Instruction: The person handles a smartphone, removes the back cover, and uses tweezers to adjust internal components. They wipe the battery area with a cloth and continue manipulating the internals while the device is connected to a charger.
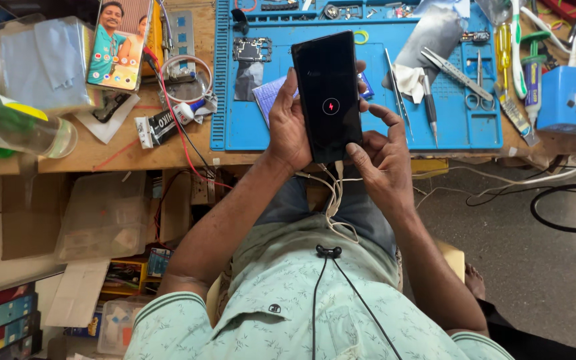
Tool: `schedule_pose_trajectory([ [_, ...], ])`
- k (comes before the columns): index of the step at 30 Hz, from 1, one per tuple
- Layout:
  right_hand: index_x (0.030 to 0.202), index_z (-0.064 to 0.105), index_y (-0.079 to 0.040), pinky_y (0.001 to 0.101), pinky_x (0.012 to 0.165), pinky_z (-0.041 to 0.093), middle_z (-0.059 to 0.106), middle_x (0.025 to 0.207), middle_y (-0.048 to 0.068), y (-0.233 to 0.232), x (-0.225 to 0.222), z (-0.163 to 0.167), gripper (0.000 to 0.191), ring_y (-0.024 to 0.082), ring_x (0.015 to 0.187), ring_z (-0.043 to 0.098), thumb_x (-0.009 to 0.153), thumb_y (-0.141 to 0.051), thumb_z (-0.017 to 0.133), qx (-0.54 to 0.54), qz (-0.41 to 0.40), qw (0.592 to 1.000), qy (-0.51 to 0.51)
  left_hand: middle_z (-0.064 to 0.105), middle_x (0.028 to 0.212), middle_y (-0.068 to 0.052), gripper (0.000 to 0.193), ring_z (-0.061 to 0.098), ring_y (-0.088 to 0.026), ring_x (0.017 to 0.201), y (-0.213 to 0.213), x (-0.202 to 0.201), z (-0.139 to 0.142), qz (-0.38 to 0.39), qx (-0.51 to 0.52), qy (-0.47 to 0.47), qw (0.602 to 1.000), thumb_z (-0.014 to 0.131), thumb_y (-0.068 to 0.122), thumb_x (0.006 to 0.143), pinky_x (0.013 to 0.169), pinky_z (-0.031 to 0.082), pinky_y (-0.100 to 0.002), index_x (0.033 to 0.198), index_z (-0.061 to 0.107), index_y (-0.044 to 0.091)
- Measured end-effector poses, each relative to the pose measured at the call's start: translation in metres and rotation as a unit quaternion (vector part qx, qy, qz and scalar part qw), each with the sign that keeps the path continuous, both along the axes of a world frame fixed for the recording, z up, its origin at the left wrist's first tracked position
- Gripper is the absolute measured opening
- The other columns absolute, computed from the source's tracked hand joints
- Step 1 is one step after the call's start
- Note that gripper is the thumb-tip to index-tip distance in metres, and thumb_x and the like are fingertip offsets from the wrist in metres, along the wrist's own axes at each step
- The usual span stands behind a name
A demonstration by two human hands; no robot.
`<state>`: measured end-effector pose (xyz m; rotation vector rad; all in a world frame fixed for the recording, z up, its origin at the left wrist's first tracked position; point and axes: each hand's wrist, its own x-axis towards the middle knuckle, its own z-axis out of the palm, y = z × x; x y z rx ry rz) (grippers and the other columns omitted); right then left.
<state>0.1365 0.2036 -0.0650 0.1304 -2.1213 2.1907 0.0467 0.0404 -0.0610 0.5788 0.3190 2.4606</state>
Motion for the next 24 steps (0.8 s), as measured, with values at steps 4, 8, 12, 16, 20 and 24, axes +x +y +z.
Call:
schedule_pose_trajectory([
  [4,0.149,0.038,-0.003,0.0271,0.086,0.059,0.074,0.101,0.011,0.008,0.022,-0.008,0.055,0.014,0.095,0.072,0.101,-0.001,0.066,-0.019,0.002,1.0,-0.019,0.062,0.138,-0.019,0.075,0.07,-0.027,0.112,0.007,0.014,-0.012,0.004,-0.011,0.026,1.0,0.036,0.059,0.112,0.099,0.059,-0.041,0.155,0.04,-0.003],
  [8,0.141,0.051,-0.003,0.0272,0.078,0.057,0.071,0.097,0.006,0.037,0.036,-0.024,0.047,0.012,0.089,0.067,0.098,-0.004,0.069,0.017,-0.036,0.998,-0.044,0.06,0.132,-0.021,0.081,0.068,-0.027,0.112,0.034,0.025,-0.018,-0.027,-0.057,-0.043,0.997,0.043,0.059,0.112,0.106,0.055,-0.041,0.157,0.038,-0.009],
  [12,0.13,0.059,0.0,0.0252,0.084,0.057,0.074,0.1,0.005,0.067,0.058,-0.039,0.036,0.01,0.095,0.069,0.096,-0.004,0.071,-0.022,-0.011,1.0,-0.019,0.063,0.137,-0.016,0.089,0.065,-0.029,0.117,0.066,0.057,-0.012,0.031,-0.111,0.028,0.993,0.05,0.062,0.102,0.104,0.055,-0.042,0.159,0.037,-0.004],
  [16,0.121,0.064,0.005,0.0249,0.084,0.056,0.073,0.104,0.004,0.085,0.094,-0.054,0.022,0.008,0.095,0.067,0.103,-0.008,0.07,-0.122,0.036,0.992,0.002,0.063,0.123,-0.019,0.094,0.064,-0.03,0.114,0.093,0.095,-0.008,-0.009,-0.098,0.059,0.993,0.05,0.065,0.105,0.101,0.054,-0.04,0.157,0.039,-0.012],
  [20,0.12,0.063,0.002,0.0234,0.086,0.058,0.074,0.104,0.003,0.104,0.132,-0.068,0.024,0.007,0.095,0.069,0.099,-0.009,0.069,-0.111,-0.006,0.994,0.009,0.064,0.127,-0.018,0.096,0.064,-0.03,0.116,0.118,0.128,-0.015,-0.033,-0.104,0.053,0.993,0.046,0.066,0.101,0.104,0.056,-0.044,0.16,0.038,-0.009],
  [24,0.122,0.064,0.003,0.0233,0.083,0.056,0.074,0.104,0.004,0.122,0.169,-0.078,0.024,0.006,0.092,0.067,0.101,-0.009,0.068,-0.13,-0.054,0.99,0.029,0.065,0.118,-0.017,0.094,0.066,-0.027,0.105,0.152,0.159,-0.022,-0.039,-0.085,0.053,0.994,0.042,0.067,0.105,0.099,0.057,-0.038,0.155,0.041,-0.013],
])
